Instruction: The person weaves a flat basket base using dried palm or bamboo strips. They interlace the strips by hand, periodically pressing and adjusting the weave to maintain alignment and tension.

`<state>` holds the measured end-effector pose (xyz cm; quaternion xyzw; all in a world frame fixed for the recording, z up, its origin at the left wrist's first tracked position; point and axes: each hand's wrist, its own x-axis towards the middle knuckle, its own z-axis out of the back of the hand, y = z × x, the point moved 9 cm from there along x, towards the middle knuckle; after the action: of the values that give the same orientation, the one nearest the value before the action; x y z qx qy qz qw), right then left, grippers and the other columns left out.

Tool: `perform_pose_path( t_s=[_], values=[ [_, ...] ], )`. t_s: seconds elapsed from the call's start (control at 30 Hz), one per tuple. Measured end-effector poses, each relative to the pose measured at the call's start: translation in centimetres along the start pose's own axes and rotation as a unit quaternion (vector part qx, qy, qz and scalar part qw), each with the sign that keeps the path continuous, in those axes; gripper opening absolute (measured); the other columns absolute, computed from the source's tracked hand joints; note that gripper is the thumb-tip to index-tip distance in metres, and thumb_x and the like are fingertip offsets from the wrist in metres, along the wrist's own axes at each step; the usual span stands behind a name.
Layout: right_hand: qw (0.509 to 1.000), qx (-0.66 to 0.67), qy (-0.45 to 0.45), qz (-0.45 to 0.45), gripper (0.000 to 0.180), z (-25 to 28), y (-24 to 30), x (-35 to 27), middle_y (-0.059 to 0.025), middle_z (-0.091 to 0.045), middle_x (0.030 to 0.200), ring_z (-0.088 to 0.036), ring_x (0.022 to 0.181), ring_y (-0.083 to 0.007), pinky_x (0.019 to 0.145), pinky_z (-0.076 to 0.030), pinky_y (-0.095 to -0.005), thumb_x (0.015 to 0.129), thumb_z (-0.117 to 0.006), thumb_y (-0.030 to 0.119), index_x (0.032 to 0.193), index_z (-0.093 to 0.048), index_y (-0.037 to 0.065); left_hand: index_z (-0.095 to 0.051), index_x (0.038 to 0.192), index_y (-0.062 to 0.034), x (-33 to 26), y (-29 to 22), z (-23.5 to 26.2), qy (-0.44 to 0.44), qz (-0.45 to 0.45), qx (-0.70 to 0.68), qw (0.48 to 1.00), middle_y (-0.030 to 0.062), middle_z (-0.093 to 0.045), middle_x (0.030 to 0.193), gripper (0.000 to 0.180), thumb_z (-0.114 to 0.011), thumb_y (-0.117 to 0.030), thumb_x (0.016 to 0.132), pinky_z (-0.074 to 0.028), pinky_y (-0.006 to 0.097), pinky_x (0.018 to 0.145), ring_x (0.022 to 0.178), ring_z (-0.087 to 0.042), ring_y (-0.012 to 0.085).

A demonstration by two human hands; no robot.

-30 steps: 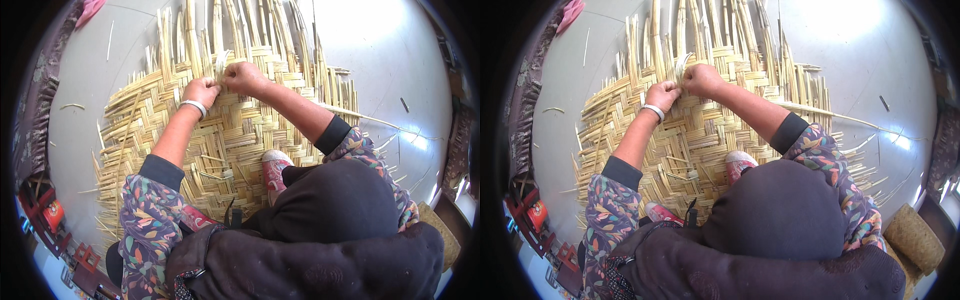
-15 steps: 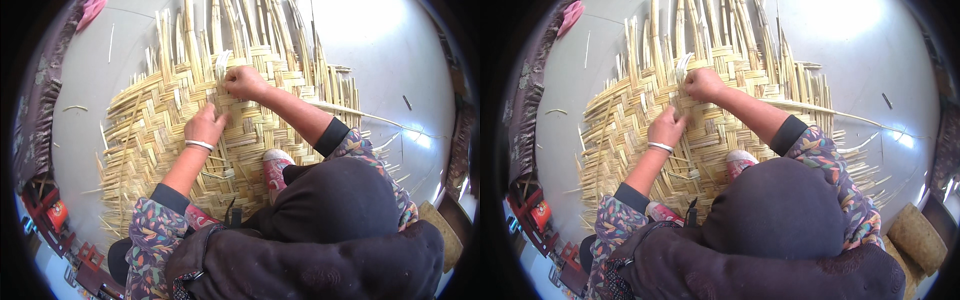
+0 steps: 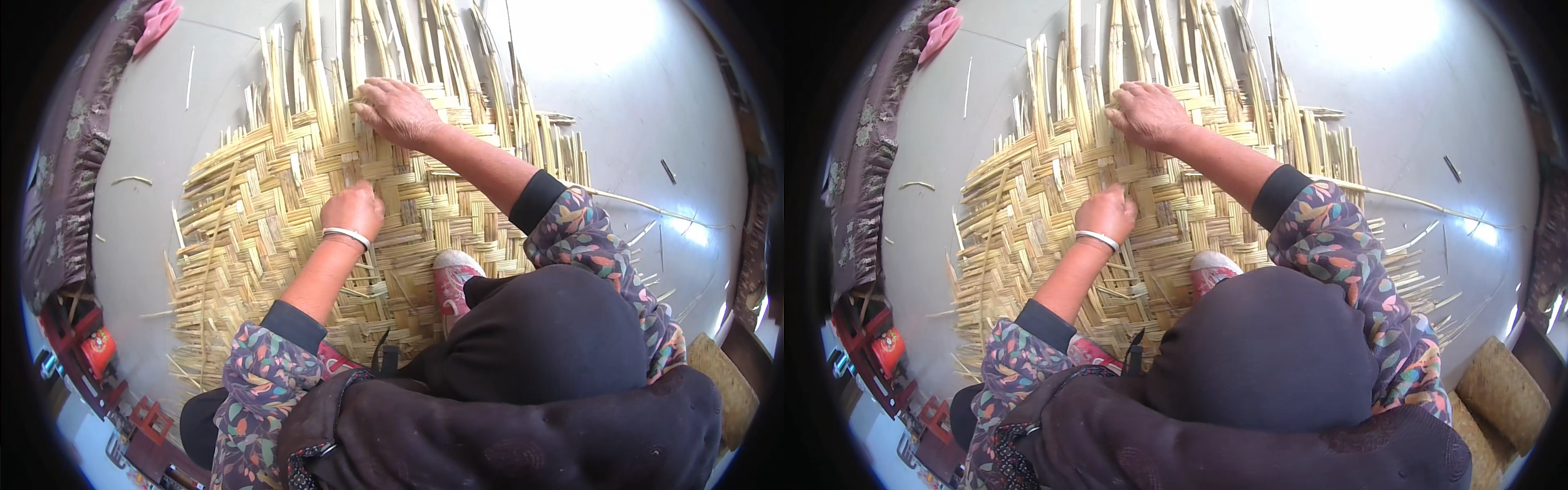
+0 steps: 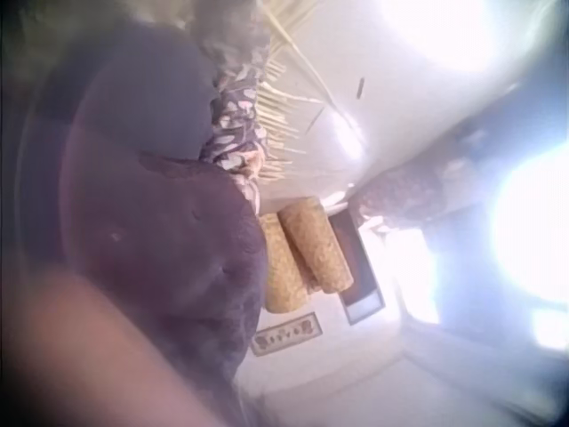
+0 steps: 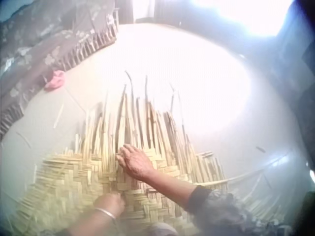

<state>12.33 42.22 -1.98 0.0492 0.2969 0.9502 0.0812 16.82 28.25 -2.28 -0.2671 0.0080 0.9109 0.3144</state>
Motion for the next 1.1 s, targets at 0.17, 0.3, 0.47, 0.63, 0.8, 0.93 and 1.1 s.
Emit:
perform_pose_path(
  t_s=[0.17,0.3,0.47,0.63,0.8,0.93,1.1],
  values=[
    [1.000,-0.009,-0.007,0.010,0.048,-1.1,0.0,-0.5,-0.0137,-0.046,0.131,-0.038,0.126,-0.0258,0.109,-0.022,-0.0412,0.090,-0.040,0.041,0.122,-0.049,0.006,-0.060,0.082,-0.0030,0.1,-0.9,0.1,0.006,-0.047,0.061,0.997,0.0196,-0.064,0.076,0.022,-0.050,-0.022,0.077,-0.053,0.043,0.063,0.070,-0.064,0.0335],
    [0.998,-0.031,0.040,0.035,0.050,-1.4,0.3,-0.5,-0.0141,-0.043,0.133,-0.036,0.128,-0.0263,0.109,-0.021,-0.0410,0.090,-0.042,0.040,0.126,-0.045,0.004,-0.060,0.082,-0.0032,-0.1,-1.0,-0.4,0.022,-0.069,0.090,0.993,0.0182,-0.065,0.077,0.021,-0.051,-0.022,0.077,-0.053,0.043,0.063,0.070,-0.065,0.0318],
    [0.996,-0.072,0.027,0.038,0.053,-1.9,0.5,-1.4,-0.0128,-0.036,0.139,-0.027,0.133,-0.0242,0.111,-0.017,-0.0406,0.089,-0.042,0.038,0.130,-0.041,0.005,-0.060,0.082,-0.0038,-1.0,-1.5,-0.6,0.047,-0.083,0.108,0.990,0.0161,-0.065,0.080,0.018,-0.053,-0.020,0.077,-0.053,0.041,0.064,0.073,-0.065,0.0306],
    [0.992,-0.110,0.025,0.056,0.053,-2.4,0.7,-1.8,-0.0130,-0.031,0.142,-0.024,0.134,-0.0248,0.112,-0.015,-0.0397,0.092,-0.041,0.036,0.133,-0.035,0.003,-0.059,0.083,-0.0039,-1.2,-1.6,-0.8,0.050,-0.089,0.106,0.989,0.0146,-0.065,0.081,0.017,-0.056,-0.020,0.077,-0.053,0.039,0.065,0.073,-0.065,0.0291],
    [0.989,-0.133,0.011,0.071,0.053,-2.8,0.7,-2.0,-0.0127,-0.030,0.142,-0.023,0.135,-0.0243,0.112,-0.014,-0.0390,0.093,-0.038,0.037,0.133,-0.035,0.002,-0.060,0.088,-0.0050,-1.2,-1.8,-1.3,0.065,-0.099,0.136,0.984,0.0127,-0.066,0.084,0.019,-0.056,-0.021,0.080,-0.054,0.037,0.064,0.076,-0.066,0.0264],
    [0.987,-0.145,0.010,0.074,0.054,-2.9,0.5,-2.1,-0.0116,-0.030,0.143,-0.023,0.135,-0.0234,0.111,-0.014,-0.0391,0.093,-0.036,0.039,0.134,-0.035,0.003,-0.060,0.090,-0.0055,-0.9,-1.9,-1.7,0.074,-0.100,0.152,0.980,0.0126,-0.066,0.084,0.020,-0.054,-0.022,0.082,-0.054,0.037,0.064,0.076,-0.066,0.0261],
    [0.983,-0.165,0.022,0.072,0.055,-2.8,0.8,-2.3,-0.0091,-0.030,0.144,-0.022,0.135,-0.0221,0.111,-0.013,-0.0385,0.094,-0.035,0.040,0.135,-0.035,0.004,-0.058,0.088,-0.0043,-0.9,-1.4,-2.0,0.058,-0.115,0.130,0.983,0.0145,-0.065,0.083,0.023,-0.053,-0.026,0.082,-0.053,0.039,0.064,0.075,-0.065,0.0285]
  ],
)
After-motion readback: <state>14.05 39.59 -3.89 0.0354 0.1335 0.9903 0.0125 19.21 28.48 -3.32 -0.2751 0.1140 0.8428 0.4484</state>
